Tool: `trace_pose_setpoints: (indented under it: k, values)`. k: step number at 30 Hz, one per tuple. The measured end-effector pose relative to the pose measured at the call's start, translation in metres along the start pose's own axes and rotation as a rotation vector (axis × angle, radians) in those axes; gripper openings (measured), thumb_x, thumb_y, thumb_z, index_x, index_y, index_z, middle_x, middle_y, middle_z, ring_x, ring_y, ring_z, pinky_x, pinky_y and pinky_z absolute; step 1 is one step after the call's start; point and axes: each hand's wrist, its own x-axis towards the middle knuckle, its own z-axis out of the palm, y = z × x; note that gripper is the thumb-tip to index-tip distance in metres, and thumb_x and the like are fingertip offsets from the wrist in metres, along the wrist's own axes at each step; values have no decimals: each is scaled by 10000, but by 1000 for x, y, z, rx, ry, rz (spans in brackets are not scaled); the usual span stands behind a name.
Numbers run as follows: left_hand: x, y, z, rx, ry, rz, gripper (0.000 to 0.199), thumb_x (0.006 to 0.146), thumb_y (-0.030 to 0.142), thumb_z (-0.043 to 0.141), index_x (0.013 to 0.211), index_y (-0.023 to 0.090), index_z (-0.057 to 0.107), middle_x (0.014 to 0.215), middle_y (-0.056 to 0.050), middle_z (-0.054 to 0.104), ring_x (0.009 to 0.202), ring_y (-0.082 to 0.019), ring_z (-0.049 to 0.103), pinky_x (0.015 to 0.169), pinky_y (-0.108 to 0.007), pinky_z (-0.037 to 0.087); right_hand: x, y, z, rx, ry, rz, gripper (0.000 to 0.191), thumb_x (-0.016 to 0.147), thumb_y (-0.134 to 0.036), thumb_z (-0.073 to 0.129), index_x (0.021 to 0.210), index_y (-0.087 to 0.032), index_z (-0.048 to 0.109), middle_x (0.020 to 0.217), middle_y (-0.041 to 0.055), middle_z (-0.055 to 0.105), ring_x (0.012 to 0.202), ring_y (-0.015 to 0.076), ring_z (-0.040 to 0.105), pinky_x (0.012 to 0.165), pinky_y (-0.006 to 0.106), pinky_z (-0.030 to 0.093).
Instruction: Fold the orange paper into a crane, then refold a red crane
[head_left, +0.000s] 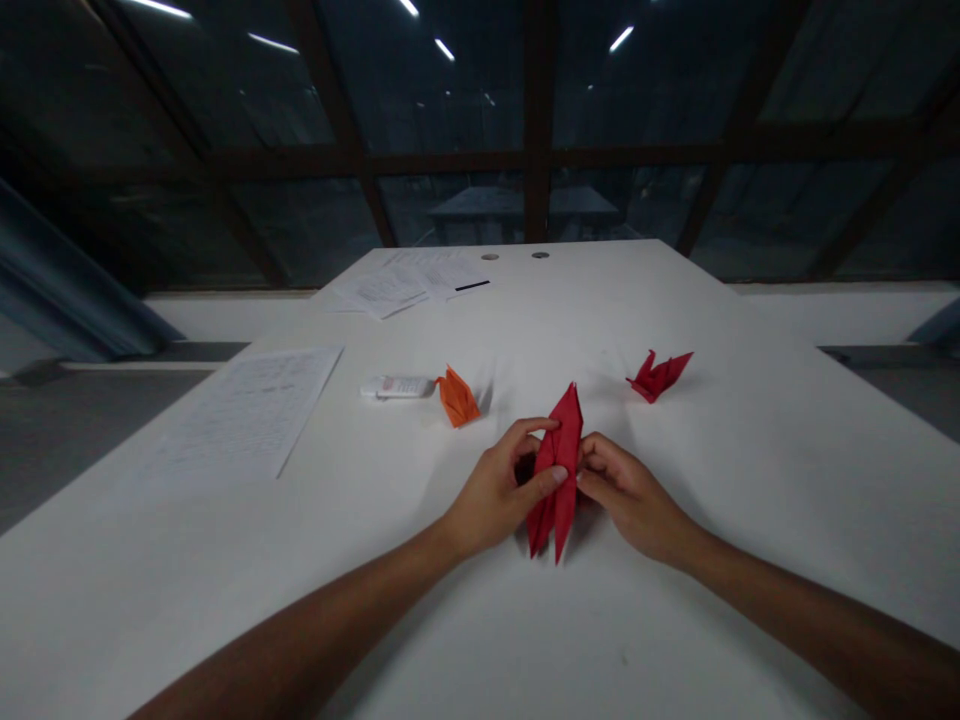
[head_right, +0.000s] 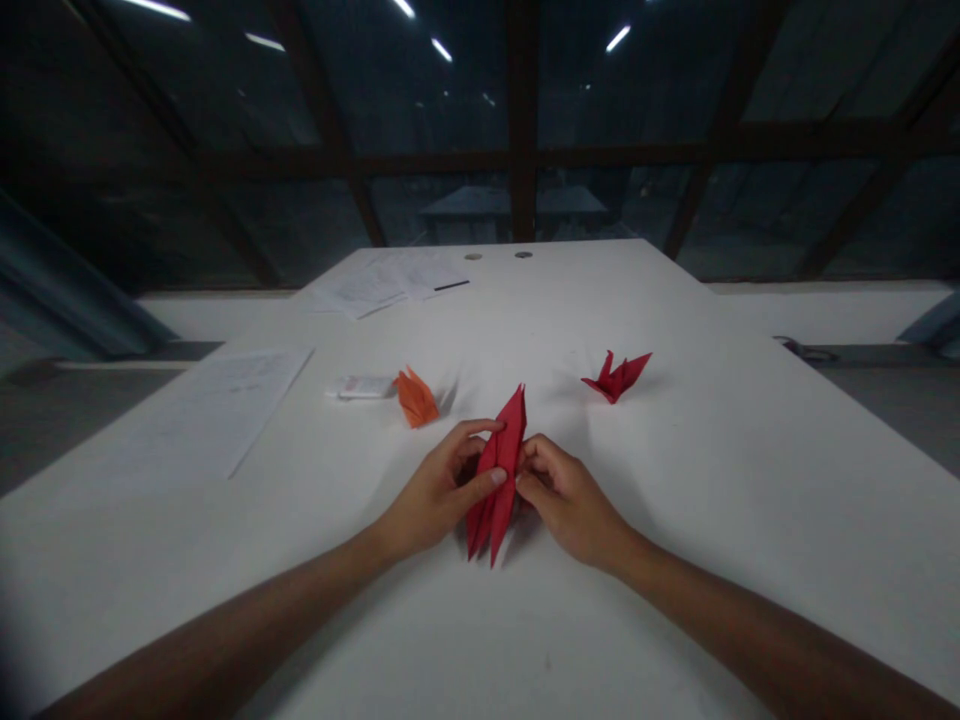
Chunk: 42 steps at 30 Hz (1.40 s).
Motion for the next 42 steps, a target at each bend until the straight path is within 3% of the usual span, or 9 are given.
trace_pose_setpoints:
  k: [11,22,28,31,33,42]
  values:
    - [0,-4,-4,-77,79,-47,548,1009,410,531,1509,246,379,781,22,599,615,-116,517,587,-222,387,2,-2,0,6,29,6,205,968,-404,622,902,-218,564,774,-22,655,661,140,595,651,286,473]
    - [6,-2,-6,-94,166,-22,372,968,311,585,1322,196,589,810,-5,647,705,-127,555,661,-233,425,4,-2,-2,-22,78,-16,255,947,-441,646,864,-216,557,739,-28,615,645,140,565,635,285,450]
    - [5,-3,-6,-130,178,-23,441,936,286,632,1362,246,521,1087,-45,666,731,-118,616,655,-235,490,4,1,-1,-12,71,-10,248,956,-443,628,888,-218,548,771,-23,615,661,140,561,640,286,455]
    - [5,-5,-6,-42,138,-46,228,964,349,597,1130,195,615,877,-11,653,648,-112,561,596,-226,459,5,3,-2,-24,69,-12,252,961,-443,630,880,-219,547,758,-36,592,646,130,531,620,274,434]
    - [5,-5,-7,51,110,-31,226,988,384,560,1010,174,639,786,-2,629,676,-124,557,629,-231,463,5,4,-2,-44,73,-26,239,963,-429,639,885,-218,560,775,-36,593,669,130,529,629,267,428]
    - [6,2,-3,113,78,15,247,911,345,661,1065,154,634,970,-65,673,852,-187,632,774,-302,526,1,5,-5,13,5,-36,173,1003,-385,605,968,-219,574,880,-14,633,755,132,559,672,263,426]
